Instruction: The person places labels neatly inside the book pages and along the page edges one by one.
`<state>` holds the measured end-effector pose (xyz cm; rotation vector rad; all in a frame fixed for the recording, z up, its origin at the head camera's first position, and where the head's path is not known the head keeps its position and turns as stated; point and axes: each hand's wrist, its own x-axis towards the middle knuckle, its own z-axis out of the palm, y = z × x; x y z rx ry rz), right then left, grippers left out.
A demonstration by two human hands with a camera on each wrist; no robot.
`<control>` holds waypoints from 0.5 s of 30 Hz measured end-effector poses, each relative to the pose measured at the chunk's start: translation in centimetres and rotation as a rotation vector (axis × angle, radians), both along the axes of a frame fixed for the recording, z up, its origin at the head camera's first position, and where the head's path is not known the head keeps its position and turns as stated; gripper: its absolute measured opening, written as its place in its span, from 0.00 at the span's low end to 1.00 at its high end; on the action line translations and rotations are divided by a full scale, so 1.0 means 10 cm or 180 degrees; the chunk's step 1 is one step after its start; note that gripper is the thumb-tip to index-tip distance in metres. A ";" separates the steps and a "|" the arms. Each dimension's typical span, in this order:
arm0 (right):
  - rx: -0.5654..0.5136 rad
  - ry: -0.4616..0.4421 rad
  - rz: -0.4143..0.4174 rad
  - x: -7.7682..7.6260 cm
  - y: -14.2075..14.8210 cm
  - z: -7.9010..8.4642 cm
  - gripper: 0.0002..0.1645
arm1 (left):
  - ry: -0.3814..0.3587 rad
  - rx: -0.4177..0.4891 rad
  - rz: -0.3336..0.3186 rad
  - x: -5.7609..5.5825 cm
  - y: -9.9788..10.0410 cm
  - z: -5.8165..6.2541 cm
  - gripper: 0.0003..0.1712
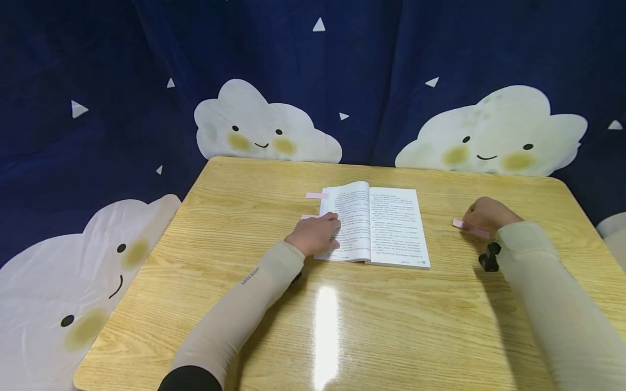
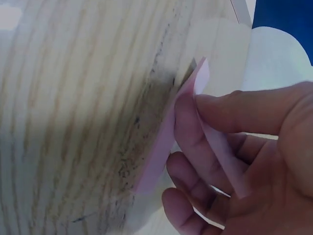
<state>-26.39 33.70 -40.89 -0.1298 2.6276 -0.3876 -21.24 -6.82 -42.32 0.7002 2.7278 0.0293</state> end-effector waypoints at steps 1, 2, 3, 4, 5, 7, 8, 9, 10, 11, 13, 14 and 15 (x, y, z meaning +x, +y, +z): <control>-0.0025 0.0016 0.0018 0.00 0.00 -0.01 0.16 | 0.0000 -0.0008 0.0002 0.00 0.00 0.00 0.28; -0.0042 0.0006 0.0011 0.00 -0.01 -0.03 0.16 | -0.0003 -0.0008 0.0009 0.00 0.00 0.00 0.28; -0.0060 0.0018 0.0012 0.00 -0.02 -0.04 0.16 | -0.0005 -0.0010 0.0015 0.00 0.00 0.00 0.28; -0.0057 0.0023 -0.0009 0.01 -0.03 -0.05 0.16 | -0.0003 -0.0018 0.0018 0.00 0.00 0.00 0.28; -0.0047 0.0034 -0.0055 0.01 -0.04 -0.05 0.16 | 0.0001 -0.0023 0.0020 0.00 -0.01 0.01 0.28; 0.0041 0.0082 -0.0061 0.03 -0.07 -0.05 0.18 | 0.0007 -0.0031 0.0014 -0.01 0.00 0.00 0.28; 0.0084 0.0088 -0.0070 0.03 -0.09 -0.05 0.19 | 0.0008 -0.0033 0.0013 -0.01 0.00 0.00 0.29; 0.0117 0.0108 -0.0070 0.03 -0.11 -0.05 0.19 | 0.0013 -0.0044 0.0010 -0.01 0.00 0.00 0.29; 0.0147 0.0103 -0.0079 0.03 -0.12 -0.05 0.20 | 0.0017 -0.0050 0.0011 -0.01 0.00 0.00 0.29; 0.0158 0.0095 -0.0090 0.03 -0.13 -0.05 0.21 | 0.0014 -0.0050 0.0014 -0.01 0.00 0.00 0.29; 0.0152 0.0040 -0.0106 0.02 -0.13 -0.06 0.24 | -0.0001 -0.0047 0.0023 -0.01 0.00 0.00 0.29; 0.0095 -0.0021 -0.0179 0.02 -0.12 -0.07 0.23 | -0.0009 -0.0042 0.0028 0.00 0.01 0.00 0.29; 0.0028 -0.0085 -0.0260 0.01 -0.10 -0.08 0.22 | -0.0017 -0.0037 0.0030 0.00 0.01 0.00 0.29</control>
